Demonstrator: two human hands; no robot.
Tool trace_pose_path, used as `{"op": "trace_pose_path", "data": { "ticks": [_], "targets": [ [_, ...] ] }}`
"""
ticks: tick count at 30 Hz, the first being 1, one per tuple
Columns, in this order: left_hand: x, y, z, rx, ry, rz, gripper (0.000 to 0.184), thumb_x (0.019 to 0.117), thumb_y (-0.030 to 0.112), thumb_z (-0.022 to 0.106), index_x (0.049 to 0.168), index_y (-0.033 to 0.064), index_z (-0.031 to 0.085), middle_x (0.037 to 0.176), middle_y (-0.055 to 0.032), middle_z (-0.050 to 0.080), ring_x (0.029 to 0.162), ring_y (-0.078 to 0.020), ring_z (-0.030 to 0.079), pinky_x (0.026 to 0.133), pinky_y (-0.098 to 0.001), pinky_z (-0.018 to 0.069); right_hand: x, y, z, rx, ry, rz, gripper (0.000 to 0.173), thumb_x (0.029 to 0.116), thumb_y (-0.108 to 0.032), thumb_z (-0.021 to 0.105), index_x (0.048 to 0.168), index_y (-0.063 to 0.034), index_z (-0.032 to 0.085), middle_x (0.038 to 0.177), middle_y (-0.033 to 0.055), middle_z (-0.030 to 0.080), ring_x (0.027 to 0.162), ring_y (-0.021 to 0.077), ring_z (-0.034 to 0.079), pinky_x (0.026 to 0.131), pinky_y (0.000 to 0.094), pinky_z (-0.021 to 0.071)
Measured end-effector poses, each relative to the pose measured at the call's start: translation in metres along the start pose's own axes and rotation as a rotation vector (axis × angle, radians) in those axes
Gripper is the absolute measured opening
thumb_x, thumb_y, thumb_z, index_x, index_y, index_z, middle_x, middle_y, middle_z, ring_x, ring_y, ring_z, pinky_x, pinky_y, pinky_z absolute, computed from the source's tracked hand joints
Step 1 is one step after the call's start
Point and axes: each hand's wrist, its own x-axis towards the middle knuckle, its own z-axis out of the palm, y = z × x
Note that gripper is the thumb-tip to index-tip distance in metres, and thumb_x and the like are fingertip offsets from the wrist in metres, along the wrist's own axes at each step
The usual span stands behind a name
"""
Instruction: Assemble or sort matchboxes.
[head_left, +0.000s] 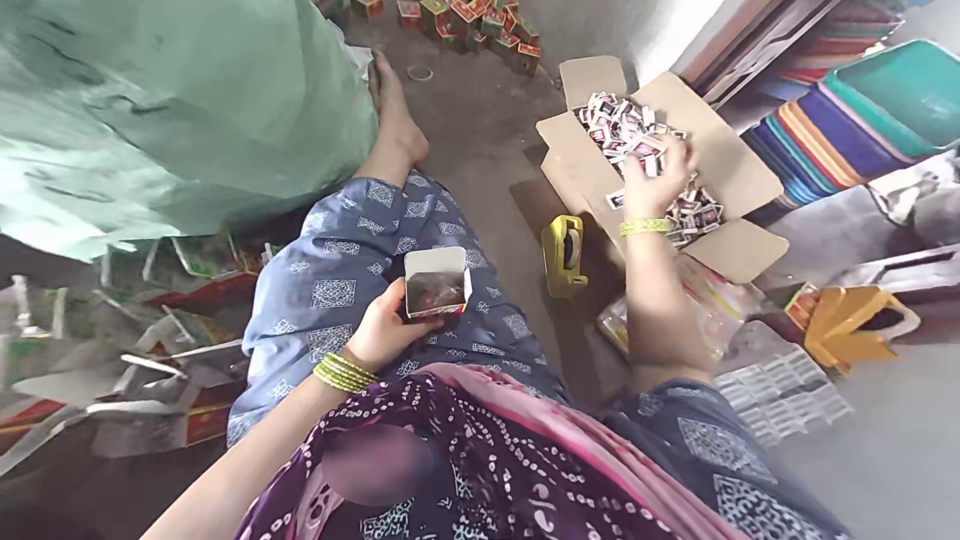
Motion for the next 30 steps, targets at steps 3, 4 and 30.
{"op": "trace_pose_path", "data": {
  "ticks": [3,4,30],
  "targets": [
    [-0.001,0.0,-0.001,0.012,-0.006,-0.006,0.072,0.0738,0.025,0.091,0.131,-0.0025,0.057,0.12,-0.0069,0.071,0.114,-0.0077,0.067,0.103,-0.0297,0.0544,-0.044,-0.026,0.034,0.061,-0.128,-0.092,0.041,0.0815,-0.025,0.081,0.116,-0.005,0.072,0.128,0.0255,0.059,0.118,0.0356,0.059,0.095,0.0468,0.0544],
    [-0.001,-0.001,-0.001,0.015,-0.008,0.001,0.072,0.0742,0.025,0.091,0.131,-0.0024,0.057,0.121,-0.0068,0.071,0.114,-0.0078,0.067,0.104,-0.03,0.0542,-0.061,-0.028,0.048,0.063,-0.195,-0.09,0.04,0.0814,-0.026,0.081,0.116,-0.0079,0.073,0.13,0.0245,0.059,0.118,0.0347,0.06,0.093,0.0478,0.0556],
    [-0.002,-0.001,-0.002,-0.057,-0.018,0.006,0.068,0.0746,0.019,0.09,0.131,-0.002,0.058,0.122,-0.0066,0.071,0.115,-0.0083,0.066,0.105,-0.0306,0.0541,-0.091,-0.012,0.06,0.201,-0.596,0.132,0.052,0.1085,-0.037,0.045,0.148,-0.004,0.052,0.15,0.0187,0.053,0.14,0.0267,0.051,0.117,0.0433,0.0411]
  ]
}}
